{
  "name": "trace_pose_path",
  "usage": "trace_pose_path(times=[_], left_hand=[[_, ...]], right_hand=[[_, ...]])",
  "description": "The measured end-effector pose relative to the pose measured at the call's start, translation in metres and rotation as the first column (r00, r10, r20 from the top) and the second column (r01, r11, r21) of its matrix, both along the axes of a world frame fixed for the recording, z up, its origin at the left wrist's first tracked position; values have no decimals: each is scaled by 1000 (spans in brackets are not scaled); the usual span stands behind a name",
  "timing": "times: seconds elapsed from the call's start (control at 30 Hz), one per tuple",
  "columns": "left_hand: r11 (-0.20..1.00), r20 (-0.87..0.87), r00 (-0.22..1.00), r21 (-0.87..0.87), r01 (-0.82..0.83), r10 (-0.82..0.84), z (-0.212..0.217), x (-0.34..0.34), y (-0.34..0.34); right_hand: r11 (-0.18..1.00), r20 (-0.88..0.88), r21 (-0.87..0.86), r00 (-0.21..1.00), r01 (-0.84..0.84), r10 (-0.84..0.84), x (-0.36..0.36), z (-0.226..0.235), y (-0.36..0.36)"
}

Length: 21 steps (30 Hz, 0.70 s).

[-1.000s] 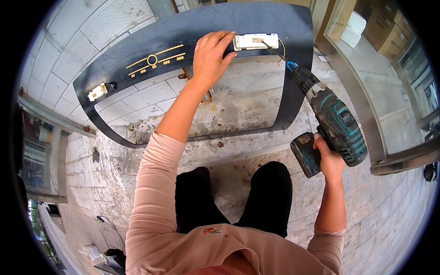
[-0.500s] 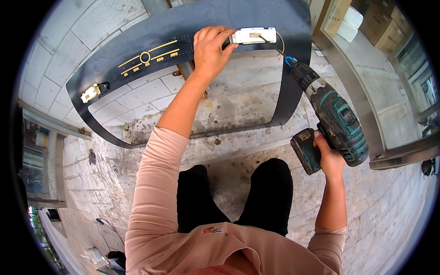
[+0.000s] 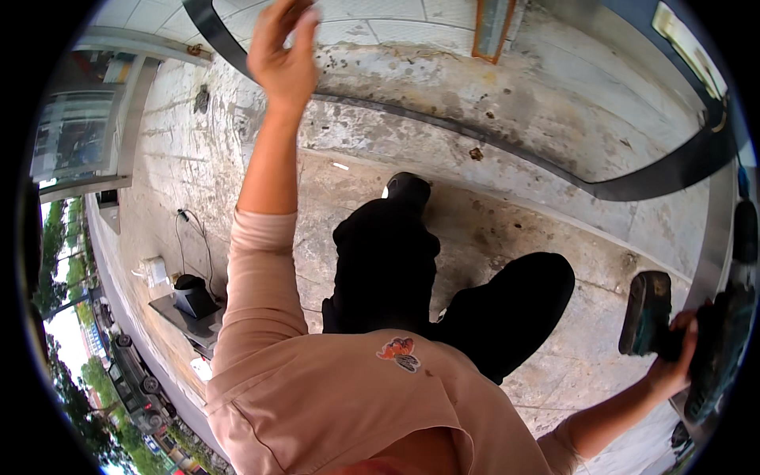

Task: The person uses a cordless drill to attach white plastic brackets to a black curved frame. They then move to a stainless steel range hood, using a marker to mark positions on the metal surface. Finally, they walk into a cluttered storage room and retrieve a roll of white tape from a shelf.

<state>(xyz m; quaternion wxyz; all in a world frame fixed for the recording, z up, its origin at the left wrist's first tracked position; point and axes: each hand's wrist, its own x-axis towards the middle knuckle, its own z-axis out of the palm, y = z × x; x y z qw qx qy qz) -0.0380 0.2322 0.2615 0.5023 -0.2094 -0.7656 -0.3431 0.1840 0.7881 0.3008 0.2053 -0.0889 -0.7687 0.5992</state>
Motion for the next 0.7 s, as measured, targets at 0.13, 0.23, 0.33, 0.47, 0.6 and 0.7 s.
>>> trace_pose_path(times=[0.13, 0.23, 0.33, 0.47, 0.6, 0.7], left_hand=[[929, 321, 906, 150, -338, 278, -108, 41, -128], [808, 578, 736, 210, -550, 351, -191, 77, -188], [637, 721, 593, 276, -720, 358, -263, 121, -224], [504, 851, 291, 36, -863, 438, -324, 172, -234], [493, 920, 135, -70, -867, 368, -368, 202, -235], [577, 950, 85, -110, -809, 300, -377, 202, -210]], right_hand=[[992, 74, -108, 995, -64, 73, 4, 0, 26], [967, 102, -239, 988, -88, 115, 17, -5, 65], [984, 83, -170, 996, 51, -37, 8, -9, 65], [982, -15, -81, 985, 169, -171, 9, 10, 16], [986, -25, -144, 996, 86, -91, 5, 6, 29], [979, 2, -172, 994, 105, -106, 14, 6, 43]])
